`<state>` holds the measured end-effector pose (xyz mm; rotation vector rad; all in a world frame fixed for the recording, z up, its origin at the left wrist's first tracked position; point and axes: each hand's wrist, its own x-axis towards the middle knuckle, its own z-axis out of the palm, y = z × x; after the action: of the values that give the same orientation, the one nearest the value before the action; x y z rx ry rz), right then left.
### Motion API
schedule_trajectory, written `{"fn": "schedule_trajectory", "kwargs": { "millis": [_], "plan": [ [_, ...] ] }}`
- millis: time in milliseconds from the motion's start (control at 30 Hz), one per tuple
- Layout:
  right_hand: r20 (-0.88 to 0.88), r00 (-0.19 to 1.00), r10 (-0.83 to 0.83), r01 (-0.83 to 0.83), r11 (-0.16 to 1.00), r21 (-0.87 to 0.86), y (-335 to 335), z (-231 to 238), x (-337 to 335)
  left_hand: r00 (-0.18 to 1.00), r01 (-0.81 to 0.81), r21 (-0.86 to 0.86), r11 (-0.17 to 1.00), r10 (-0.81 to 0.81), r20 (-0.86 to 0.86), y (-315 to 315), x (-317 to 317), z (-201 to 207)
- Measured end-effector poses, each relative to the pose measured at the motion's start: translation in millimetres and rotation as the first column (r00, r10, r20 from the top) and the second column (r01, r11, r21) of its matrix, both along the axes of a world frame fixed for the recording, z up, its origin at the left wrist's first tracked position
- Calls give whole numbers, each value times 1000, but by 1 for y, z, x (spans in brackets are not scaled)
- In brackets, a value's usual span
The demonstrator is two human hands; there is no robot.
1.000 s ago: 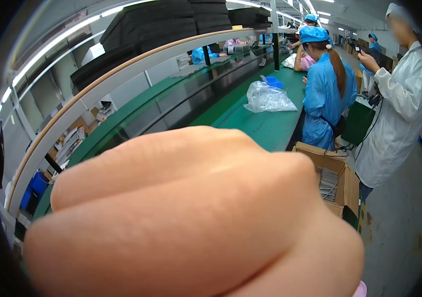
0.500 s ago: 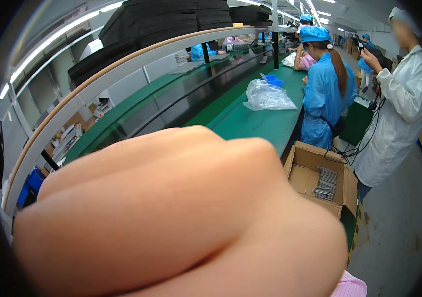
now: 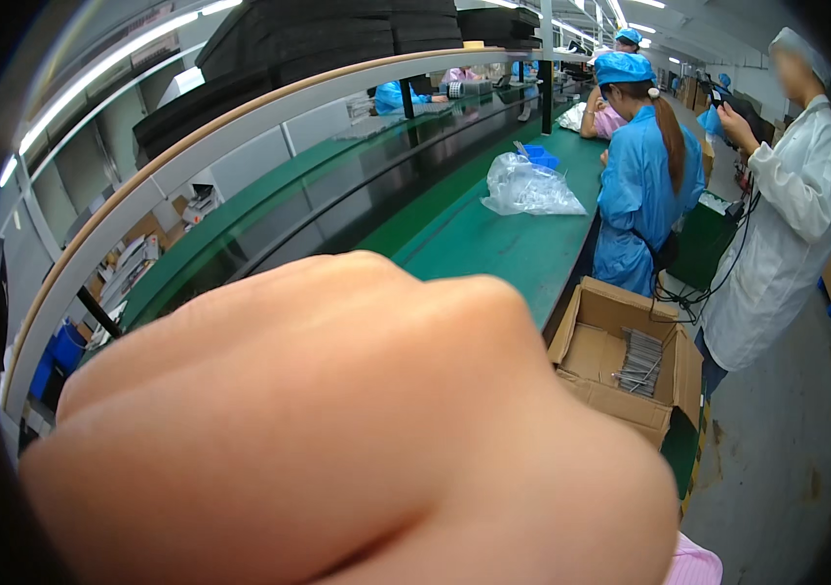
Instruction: Assembling electronic components by inserting blue batteries and wiring into white plastic housings.
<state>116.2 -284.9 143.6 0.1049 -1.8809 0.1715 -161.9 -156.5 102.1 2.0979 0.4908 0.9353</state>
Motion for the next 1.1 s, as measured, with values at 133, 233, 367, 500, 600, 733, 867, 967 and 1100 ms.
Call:
{"fn": "schedule_trajectory", "kwargs": {
  "millis": [133, 233, 367, 500, 600, 733, 867, 967, 1100],
  "plan": [
    [-4, 1000, 0, 0, 1000, -6, 4, -2, 0, 1000, 28, 22, 999, -28, 8, 2, 0, 2],
    [-12, 1000, 10, -10, 1000, -11, 8, -4, 0, 1000, 28, 9, 1000, -28, 12, 3, -1, 0],
    [-21, 999, 27, -27, 1000, -14, 13, -6, -1, 1000, 19, 19, 1000, -19, -1, 4, -5, -2],
    [-27, 999, 46, -47, 999, -17, 17, -9, -3, 999, 27, 19, 999, -27, -23, 4, -8, -1],
    [-35, 998, 59, -60, 998, -21, 22, -10, -4, 999, 42, 3, 999, -42, 5, 6, -9, -4],
    [-38, 997, 71, -72, 997, -29, 27, -12, -4, 1000, 29, 10, 1000, -28, -13, 9, -13, -5],
    [-40, 995, 93, -95, 995, -32, 34, -14, -5, 998, 57, 7, 998, -58, 10, 16, -18, -9],
    [-45, 993, 105, -107, 994, -36, 38, -15, -5, 995, 99, 10, 995, -99, -11, 19, -19, -7],
    [-45, 992, 117, -119, 992, -33, 38, -15, -4, 991, 119, 110, 987, -111, -71, 23, -18, -4]
  ]
}}
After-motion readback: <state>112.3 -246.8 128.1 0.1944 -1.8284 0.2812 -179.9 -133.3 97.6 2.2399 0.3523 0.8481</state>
